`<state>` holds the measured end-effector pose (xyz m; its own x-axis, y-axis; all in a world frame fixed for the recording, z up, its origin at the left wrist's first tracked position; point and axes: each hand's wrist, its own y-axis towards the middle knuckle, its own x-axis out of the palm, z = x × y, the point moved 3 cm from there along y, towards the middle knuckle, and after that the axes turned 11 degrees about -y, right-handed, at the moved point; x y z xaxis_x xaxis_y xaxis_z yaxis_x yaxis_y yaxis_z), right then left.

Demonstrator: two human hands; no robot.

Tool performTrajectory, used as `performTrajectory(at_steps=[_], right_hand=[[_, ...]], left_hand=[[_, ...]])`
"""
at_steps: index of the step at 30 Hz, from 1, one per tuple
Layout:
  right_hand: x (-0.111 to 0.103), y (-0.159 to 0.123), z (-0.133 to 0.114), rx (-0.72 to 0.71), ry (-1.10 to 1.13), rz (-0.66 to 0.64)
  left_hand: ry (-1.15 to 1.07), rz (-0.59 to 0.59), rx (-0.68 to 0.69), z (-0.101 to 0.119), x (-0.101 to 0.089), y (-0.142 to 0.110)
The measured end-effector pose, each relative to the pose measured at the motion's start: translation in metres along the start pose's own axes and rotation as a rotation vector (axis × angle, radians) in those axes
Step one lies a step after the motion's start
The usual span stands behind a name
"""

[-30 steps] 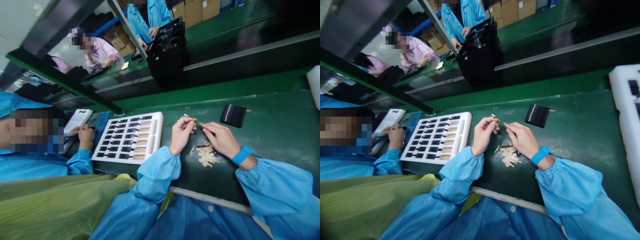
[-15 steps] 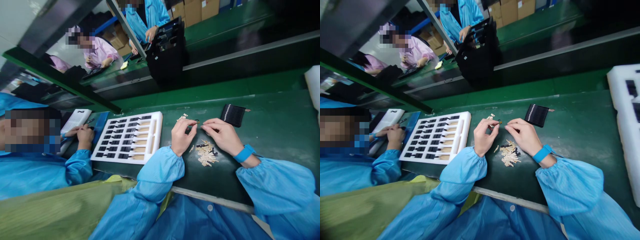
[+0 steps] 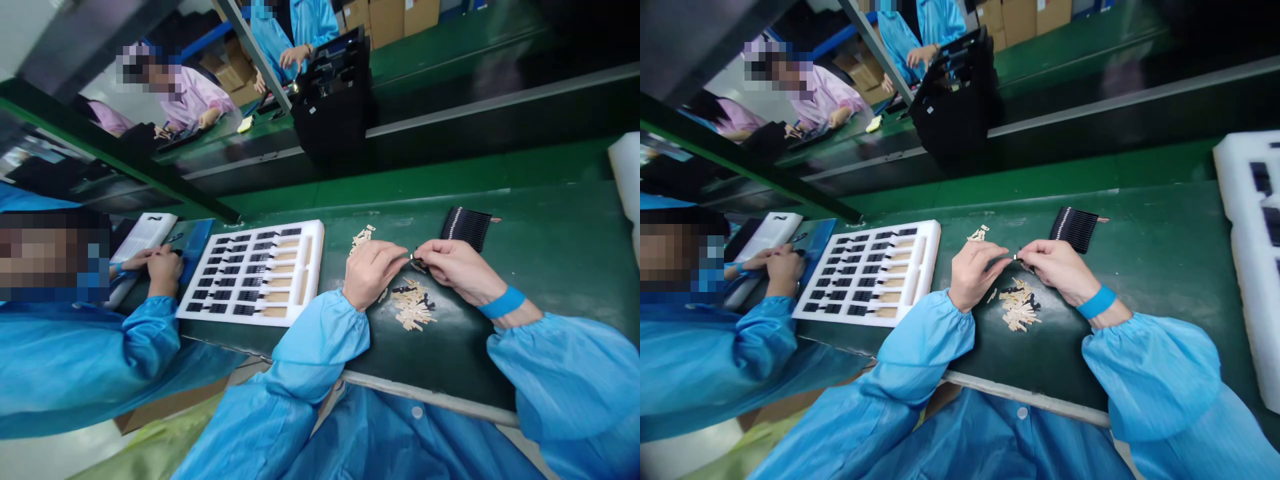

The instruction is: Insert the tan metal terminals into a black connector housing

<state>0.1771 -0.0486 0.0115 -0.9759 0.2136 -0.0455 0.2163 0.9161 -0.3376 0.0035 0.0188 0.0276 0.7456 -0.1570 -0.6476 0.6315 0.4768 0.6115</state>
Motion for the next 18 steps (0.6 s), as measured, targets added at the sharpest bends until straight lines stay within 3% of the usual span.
performTrajectory(at_steps=[3,7,9,11,13,16,18], right_hand=[[-0.011,0.003,-0.004,-0.107,0.094,0.219],[-0.036,0.004,-0.011,-0.369,0.063,0.602],[-0.048,0.004,-0.012,-0.439,-0.076,0.732],[-0.056,0.003,-0.013,-0.481,-0.305,0.819],[-0.058,0.001,-0.016,-0.515,-0.594,0.85],[-0.053,-0.003,-0.019,-0.538,-0.999,0.731],[-0.049,-0.006,-0.019,-0.514,-1.197,0.618]], left_hand=[[-0.142,-0.058,-0.075,0.001,0.004,0.001],[-0.355,-0.492,-0.012,0.01,0.021,0.0],[-0.312,-0.579,0.007,0.011,0.024,-0.001],[-0.186,-0.515,-0.054,0.004,0.021,0.001],[-0.03,-0.363,-0.159,-0.007,0.014,0.002],[0.122,-0.105,-0.263,-0.019,0.0,0.002],[0.121,-0.007,-0.263,-0.021,-0.005,0.001]])
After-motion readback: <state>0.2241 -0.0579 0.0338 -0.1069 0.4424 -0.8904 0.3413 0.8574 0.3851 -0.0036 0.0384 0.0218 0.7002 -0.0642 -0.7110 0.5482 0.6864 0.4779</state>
